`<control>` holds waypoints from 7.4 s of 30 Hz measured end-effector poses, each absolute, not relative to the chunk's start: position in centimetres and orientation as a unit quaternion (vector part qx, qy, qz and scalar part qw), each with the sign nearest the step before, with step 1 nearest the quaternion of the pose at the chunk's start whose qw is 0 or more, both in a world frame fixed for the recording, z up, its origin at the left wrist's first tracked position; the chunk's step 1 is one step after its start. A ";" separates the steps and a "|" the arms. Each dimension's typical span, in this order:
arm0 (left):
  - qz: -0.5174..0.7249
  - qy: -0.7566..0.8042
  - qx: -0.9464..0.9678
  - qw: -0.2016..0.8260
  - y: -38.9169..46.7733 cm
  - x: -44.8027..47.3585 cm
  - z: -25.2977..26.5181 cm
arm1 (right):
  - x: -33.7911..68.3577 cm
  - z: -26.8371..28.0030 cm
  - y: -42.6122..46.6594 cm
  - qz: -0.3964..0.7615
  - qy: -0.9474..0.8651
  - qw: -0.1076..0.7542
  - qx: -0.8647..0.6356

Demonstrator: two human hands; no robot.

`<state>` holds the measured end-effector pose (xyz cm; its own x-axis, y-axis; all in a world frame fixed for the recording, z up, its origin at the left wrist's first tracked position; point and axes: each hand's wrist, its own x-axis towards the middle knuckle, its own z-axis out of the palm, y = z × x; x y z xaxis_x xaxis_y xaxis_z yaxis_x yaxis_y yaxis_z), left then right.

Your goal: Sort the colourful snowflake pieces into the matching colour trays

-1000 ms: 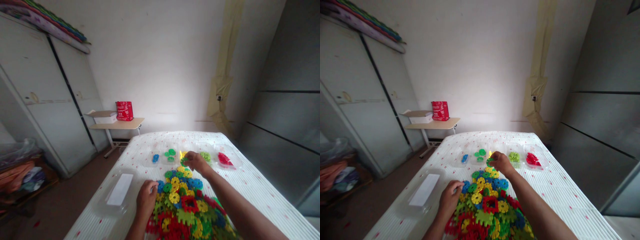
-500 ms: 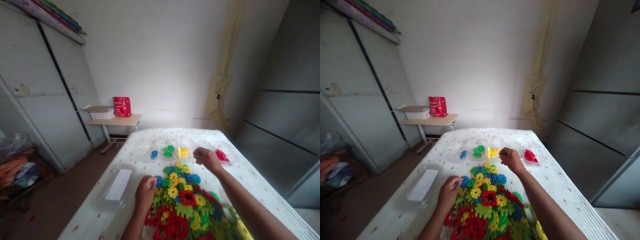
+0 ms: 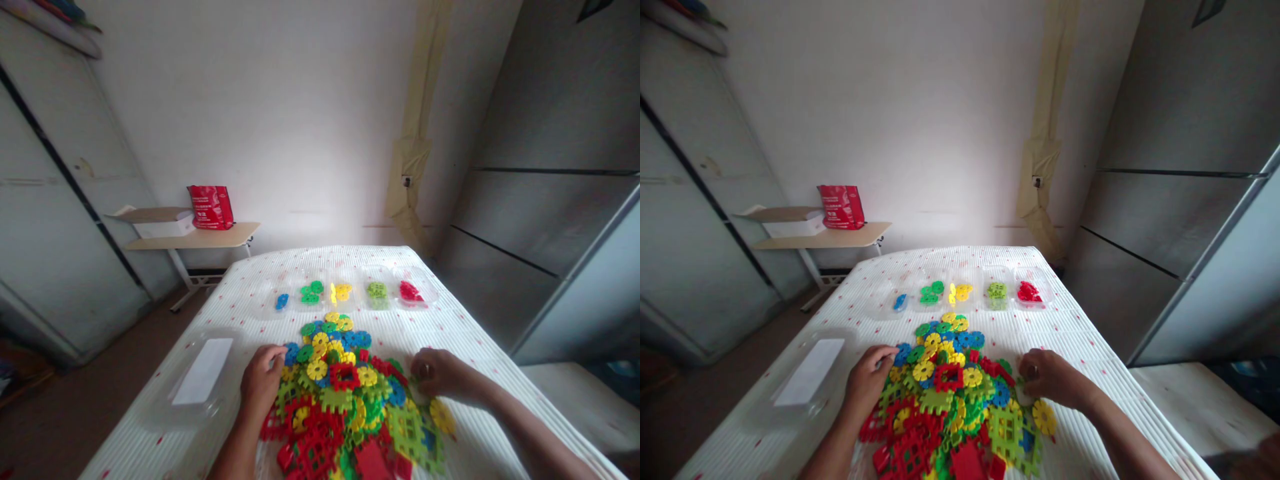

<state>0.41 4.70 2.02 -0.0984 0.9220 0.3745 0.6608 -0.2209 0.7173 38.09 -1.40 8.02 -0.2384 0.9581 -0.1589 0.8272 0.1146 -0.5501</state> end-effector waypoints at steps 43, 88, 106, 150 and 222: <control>0.421 0.609 0.650 0.169 4.4 0.5 2.8 | 34.0 10.3 -3.4 0.330 -0.753 0.091 -0.563; 0.430 0.605 0.650 0.162 4.6 0.5 2.6 | 37.2 8.5 2.1 0.049 -0.596 0.074 -0.798; 0.432 0.602 0.652 0.161 4.7 0.3 2.2 | 35.8 6.4 1.3 -0.033 -0.653 0.081 -0.752; 0.419 0.599 0.660 0.171 4.8 0.2 2.0 | 32.9 8.0 -1.7 -0.030 -0.668 0.075 -0.740; 0.427 0.598 0.657 0.170 4.8 0.2 1.9 | 35.8 10.3 -6.5 0.174 -0.759 0.100 -0.619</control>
<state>0.16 4.79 1.89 -0.0794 0.9305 0.3577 0.6403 -0.2274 0.7337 35.75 -6.53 10.26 -0.2135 0.9749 -0.0634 0.9050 0.1729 -0.3888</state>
